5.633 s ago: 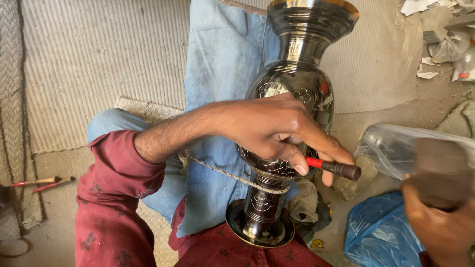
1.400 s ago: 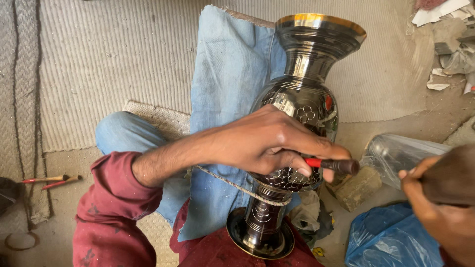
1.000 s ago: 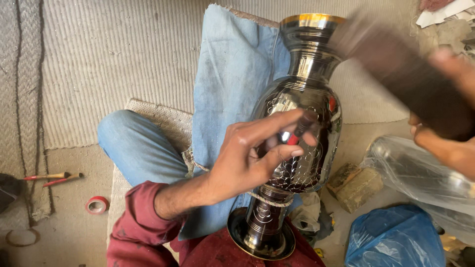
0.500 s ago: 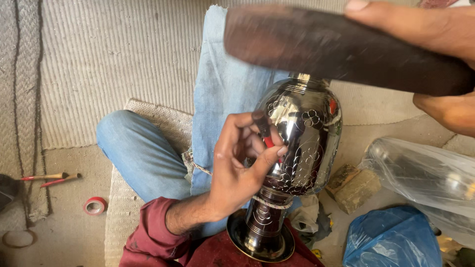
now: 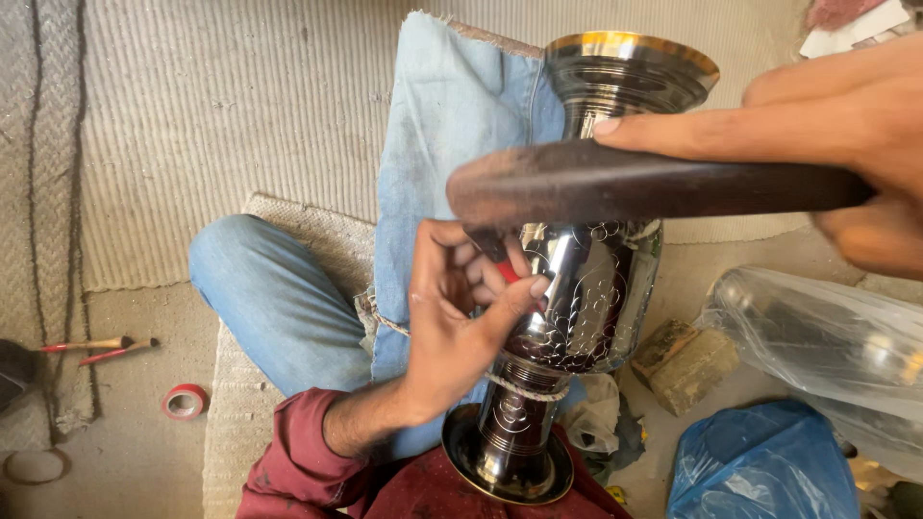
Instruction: The person sits cross-legged and uses a chisel and hammer to engrave floral patterns into a silver-colored metal vase. They repeatedly strike the chisel to create indentations along the vase's surface.
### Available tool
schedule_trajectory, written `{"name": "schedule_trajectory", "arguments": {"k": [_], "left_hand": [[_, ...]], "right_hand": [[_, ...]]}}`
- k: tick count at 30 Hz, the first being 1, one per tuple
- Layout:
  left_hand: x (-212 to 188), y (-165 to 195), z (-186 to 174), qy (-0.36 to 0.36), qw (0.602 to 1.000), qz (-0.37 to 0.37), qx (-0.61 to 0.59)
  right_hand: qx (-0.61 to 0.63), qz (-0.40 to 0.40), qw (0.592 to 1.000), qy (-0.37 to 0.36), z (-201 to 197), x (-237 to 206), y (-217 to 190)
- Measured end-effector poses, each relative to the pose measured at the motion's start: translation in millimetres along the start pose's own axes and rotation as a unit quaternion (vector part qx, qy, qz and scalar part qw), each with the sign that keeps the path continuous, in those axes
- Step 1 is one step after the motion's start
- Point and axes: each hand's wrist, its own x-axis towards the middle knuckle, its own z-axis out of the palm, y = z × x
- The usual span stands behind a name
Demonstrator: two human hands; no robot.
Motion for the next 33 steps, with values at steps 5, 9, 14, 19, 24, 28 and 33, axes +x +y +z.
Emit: {"name": "schedule_trajectory", "arguments": {"k": [5, 9, 14, 19, 24, 28, 33], "left_hand": [[5, -1, -25, 0.072, 0.988, -0.023, -0.134], [-15, -1, -73, 0.137, 0.990, 0.016, -0.032], [-62, -23, -144, 0.220, 0.962, 0.007, 0.163], [-116, -82, -191, 0.227, 0.933, -0.081, 0.268], [-141, -121, -217, 0.155, 0.961, -0.075, 0.218], [-135, -123, -227, 0.178, 0.960, -0.194, 0.099], [-121, -123, -218, 0.203, 0.945, -0.257, 0.003]], "right_hand": [[0.064, 0.098, 0.981, 0.154, 27, -24, -17], [0.178, 0.220, 0.902, 0.326, 112, -69, -36], [0.274, 0.359, 0.787, 0.420, 330, -65, -68], [0.500, 0.535, 0.653, 0.196, 462, -46, -168], [0.419, 0.390, 0.675, 0.466, 463, -34, -221], [0.433, 0.367, 0.608, 0.555, 425, -9, -218], [0.766, 0.216, 0.353, 0.491, 400, 39, -224]]}}
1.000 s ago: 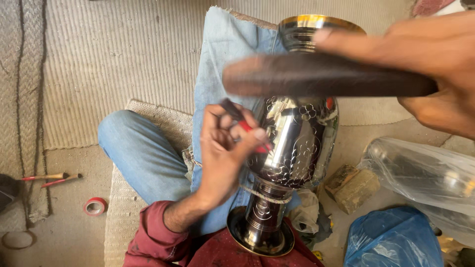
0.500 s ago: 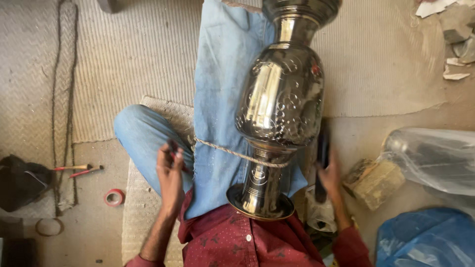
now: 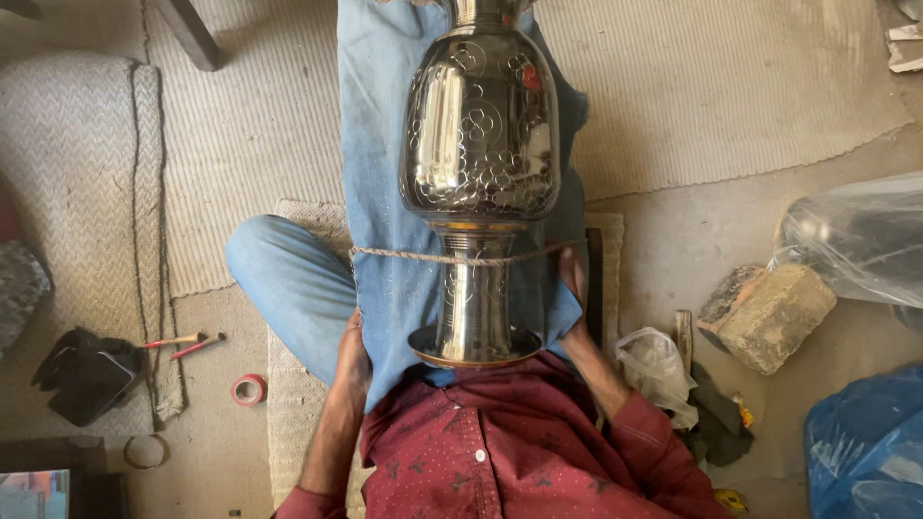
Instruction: The person sits cross-legged and uses a chisel and hammer to engrave floral patterns into a silver-colored metal vase. They repeatedly strike the chisel to create indentations along the vase's surface.
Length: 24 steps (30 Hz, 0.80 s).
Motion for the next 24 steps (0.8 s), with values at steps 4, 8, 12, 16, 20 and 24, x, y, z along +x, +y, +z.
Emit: {"name": "schedule_trajectory", "arguments": {"k": [4, 8, 12, 16, 20, 24], "left_hand": [[0, -2, 19, 0.003, 0.993, -0.025, -0.116], [-2, 0, 29, -0.015, 0.968, -0.070, -0.239], [-1, 20, 21, -0.012, 0.965, -0.053, -0.257], [2, 40, 10, -0.068, 0.946, -0.079, -0.306], [-1, 34, 3, -0.017, 0.965, -0.086, -0.248], [2, 30, -4, 0.003, 0.975, -0.089, -0.204]], "right_hand": [[0.232, 0.225, 0.938, -0.125, 6, 8, 3], [0.283, 0.285, 0.896, -0.191, 8, 16, -4], [0.092, 0.113, 0.975, -0.166, 32, 15, 0], [0.065, 0.065, 0.984, -0.150, 46, 10, 11], [0.159, 0.120, 0.965, -0.173, 34, 5, 24], [0.204, 0.173, 0.942, -0.203, 10, -3, 36]]}}
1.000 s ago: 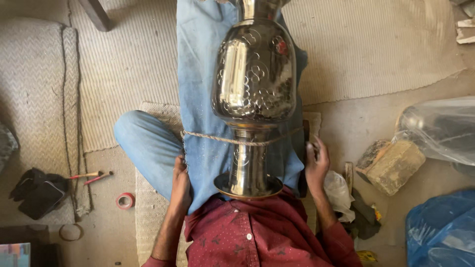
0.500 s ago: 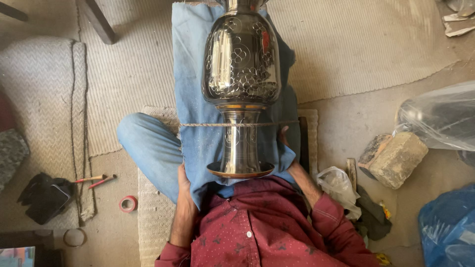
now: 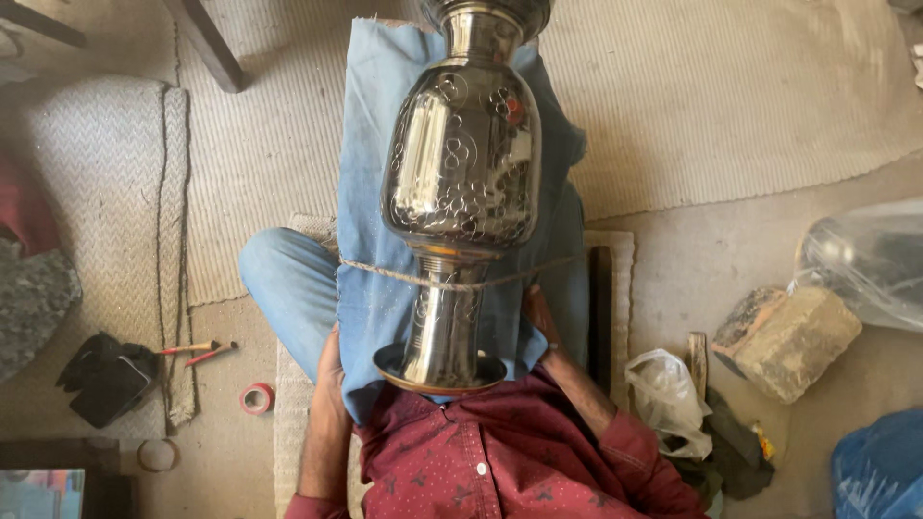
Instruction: The person sits cross-legged and uses a chisel and hammer to engrave floral patterns into a silver-colored metal vase. They repeatedly strike the chisel to create indentations along the vase's surface.
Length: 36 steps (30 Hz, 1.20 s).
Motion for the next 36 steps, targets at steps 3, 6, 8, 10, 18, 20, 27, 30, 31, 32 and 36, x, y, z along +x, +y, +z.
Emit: {"name": "schedule_trajectory", "arguments": {"k": [3, 6, 8, 10, 18, 20, 27, 30, 31, 32, 36], "left_hand": [[2, 6, -3, 0.005, 0.994, 0.047, 0.099], [-6, 12, -9, 0.026, 0.955, 0.130, 0.266], [-20, 25, -2, -0.003, 0.826, 0.283, 0.487], [-38, 34, 12, 0.031, 0.703, 0.381, 0.600], [-90, 13, 70, -0.097, 0.718, 0.471, 0.502], [-80, 3, 77, -0.156, 0.669, 0.495, 0.532], [-61, -17, 74, -0.225, 0.735, 0.459, 0.445], [-66, -19, 79, -0.214, 0.685, 0.513, 0.472], [-70, -20, 83, -0.215, 0.688, 0.510, 0.470], [-73, -20, 88, -0.217, 0.690, 0.507, 0.468], [-98, -23, 115, -0.193, 0.547, 0.574, 0.578]], "right_hand": [[-0.067, -0.036, 0.996, -0.052, -17, -14, 5], [-0.257, -0.099, 0.958, -0.081, -32, -20, 0], [-0.495, 0.035, 0.863, 0.094, -35, -17, -12], [-0.521, -0.118, 0.845, 0.010, -36, -28, -36], [-0.493, -0.461, 0.732, 0.094, 63, -80, -90], [-0.545, -0.474, 0.692, -0.002, 101, -89, -90], [-0.623, -0.532, 0.564, -0.103, 179, -66, -84], [-0.618, -0.502, 0.596, -0.104, 180, -59, -78], [-0.612, -0.488, 0.614, -0.105, 176, -57, -74], [-0.584, -0.499, 0.631, -0.106, 171, -55, -70], [-0.464, -0.514, 0.711, -0.122, 136, -44, -53]]}}
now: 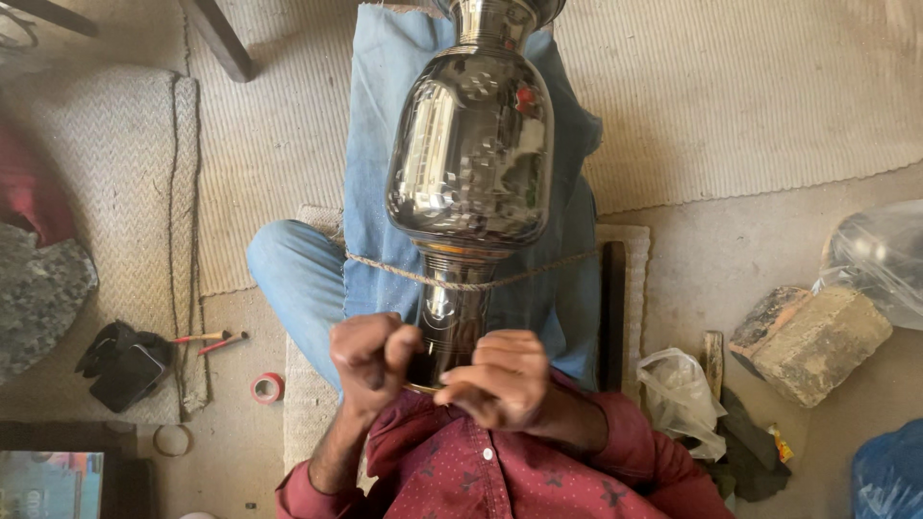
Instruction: The person sits cross-legged and uses a chisel and hammer to engrave floral patterns into a silver-colored metal vase. They repeatedly strike the chisel to create indentations along the vase's surface.
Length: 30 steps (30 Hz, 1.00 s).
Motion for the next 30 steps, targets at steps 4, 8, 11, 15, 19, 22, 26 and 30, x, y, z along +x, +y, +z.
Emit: {"name": "schedule_trajectory", "arguments": {"k": [4, 8, 11, 15, 19, 22, 26, 30], "left_hand": [[8, 31, 3, -0.086, 0.991, 0.067, 0.076], [5, 28, 3, -0.074, 0.997, 0.014, 0.002], [-1, 5, -1, -0.034, 0.995, -0.084, -0.029], [-12, -18, 2, 0.014, 0.978, -0.154, -0.138], [-13, -14, 4, 0.007, 0.979, -0.142, -0.148], [-5, 2, 3, -0.015, 0.982, -0.134, -0.134], [9, 31, 1, -0.082, 0.995, -0.062, -0.015], [21, 53, 1, -0.138, 0.987, -0.035, 0.072]], "right_hand": [[0.130, 0.033, 0.990, 0.053, -5, -20, 21], [0.103, 0.043, 0.993, 0.039, -6, -16, 13], [-0.004, 0.007, 1.000, 0.004, -3, -1, -5], [-0.072, 0.021, 0.996, -0.043, 2, 16, -28], [-0.081, 0.028, 0.996, -0.025, 4, 16, -27], [-0.015, 0.025, 1.000, -0.003, 1, 5, -15], [0.122, 0.035, 0.992, 0.025, -4, -15, 7], [0.164, 0.043, 0.985, 0.033, -7, -31, 20]]}}
